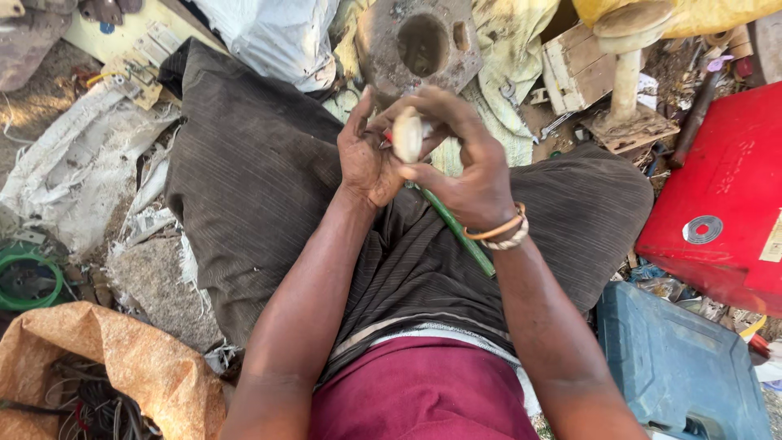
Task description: The person sits on the ground and uses a hammer to strike a blue electrical component placed on a metal block, breaking it apart. They then pick up a red and white circular component, hammer it, and separate its parts. The person continues to hammer and separate small components, collecting the pieces in their hand.
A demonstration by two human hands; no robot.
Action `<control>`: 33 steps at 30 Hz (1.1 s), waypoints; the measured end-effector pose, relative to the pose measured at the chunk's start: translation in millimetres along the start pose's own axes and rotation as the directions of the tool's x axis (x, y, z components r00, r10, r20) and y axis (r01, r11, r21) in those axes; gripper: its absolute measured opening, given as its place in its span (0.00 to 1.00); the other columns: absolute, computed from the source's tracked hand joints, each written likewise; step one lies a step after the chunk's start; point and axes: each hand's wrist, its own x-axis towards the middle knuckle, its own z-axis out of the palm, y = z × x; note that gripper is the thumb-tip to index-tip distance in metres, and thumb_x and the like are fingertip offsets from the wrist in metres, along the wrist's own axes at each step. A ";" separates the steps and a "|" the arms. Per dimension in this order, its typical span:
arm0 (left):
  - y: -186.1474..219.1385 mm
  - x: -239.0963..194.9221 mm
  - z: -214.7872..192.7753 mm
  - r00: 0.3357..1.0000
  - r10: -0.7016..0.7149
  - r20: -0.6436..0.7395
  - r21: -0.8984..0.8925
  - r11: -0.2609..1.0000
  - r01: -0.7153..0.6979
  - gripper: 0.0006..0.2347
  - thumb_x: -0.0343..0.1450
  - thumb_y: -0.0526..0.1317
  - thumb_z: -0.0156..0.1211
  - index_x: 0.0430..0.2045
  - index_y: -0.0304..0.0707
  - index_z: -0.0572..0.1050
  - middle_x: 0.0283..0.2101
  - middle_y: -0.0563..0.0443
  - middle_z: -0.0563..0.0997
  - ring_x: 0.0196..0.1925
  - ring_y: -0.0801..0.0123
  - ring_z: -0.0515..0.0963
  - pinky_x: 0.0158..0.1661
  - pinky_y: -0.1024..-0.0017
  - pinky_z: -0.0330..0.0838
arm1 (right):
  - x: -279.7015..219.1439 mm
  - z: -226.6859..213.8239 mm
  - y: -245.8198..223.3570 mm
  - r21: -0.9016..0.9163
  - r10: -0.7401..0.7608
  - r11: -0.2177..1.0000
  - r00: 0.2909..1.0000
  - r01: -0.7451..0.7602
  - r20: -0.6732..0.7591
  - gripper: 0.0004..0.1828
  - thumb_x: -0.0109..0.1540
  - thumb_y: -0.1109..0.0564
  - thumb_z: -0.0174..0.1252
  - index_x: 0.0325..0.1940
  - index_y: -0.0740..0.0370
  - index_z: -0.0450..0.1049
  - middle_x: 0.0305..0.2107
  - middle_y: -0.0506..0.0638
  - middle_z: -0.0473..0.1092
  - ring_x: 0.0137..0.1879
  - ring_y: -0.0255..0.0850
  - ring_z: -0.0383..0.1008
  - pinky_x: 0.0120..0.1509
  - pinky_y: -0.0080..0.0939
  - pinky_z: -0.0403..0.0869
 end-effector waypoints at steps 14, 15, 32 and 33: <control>1.8 17.6 -30.7 0.968 0.110 -0.223 0.055 0.993 -0.100 0.25 0.71 0.47 0.52 0.49 0.13 0.74 0.53 0.24 0.80 0.57 0.38 0.81 0.58 0.52 0.78 | -102.0 -103.6 -0.7 0.712 0.535 0.454 0.803 -0.535 0.262 0.36 0.64 0.53 0.58 0.74 0.66 0.56 0.61 0.68 0.67 0.63 0.57 0.73 0.66 0.56 0.75; 3.0 17.1 -33.8 0.967 0.114 -0.228 0.079 0.992 -0.098 0.25 0.71 0.47 0.52 0.49 0.13 0.74 0.53 0.24 0.80 0.57 0.38 0.81 0.58 0.52 0.78 | -114.9 -122.1 -6.0 0.677 0.540 0.499 0.805 -0.541 0.246 0.35 0.65 0.52 0.57 0.73 0.66 0.56 0.61 0.68 0.67 0.64 0.57 0.73 0.66 0.56 0.75; -36.7 -9.4 37.2 0.998 0.024 -0.050 0.026 0.999 -0.023 0.26 0.73 0.51 0.49 0.55 0.24 0.74 0.56 0.32 0.79 0.60 0.41 0.78 0.64 0.41 0.69 | -169.8 -172.6 -0.1 0.891 0.456 0.441 0.827 0.109 -0.327 0.35 0.75 0.37 0.45 0.64 0.75 0.70 0.59 0.65 0.71 0.68 0.58 0.69 0.77 0.58 0.66; -38.0 -15.0 39.3 1.000 0.012 0.029 0.075 0.997 -0.014 0.26 0.74 0.51 0.48 0.57 0.22 0.73 0.59 0.31 0.78 0.64 0.43 0.76 0.69 0.46 0.67 | -142.8 -136.5 15.6 0.944 0.463 0.329 0.864 0.037 -0.195 0.31 0.74 0.40 0.48 0.64 0.73 0.69 0.60 0.64 0.71 0.69 0.58 0.69 0.76 0.58 0.65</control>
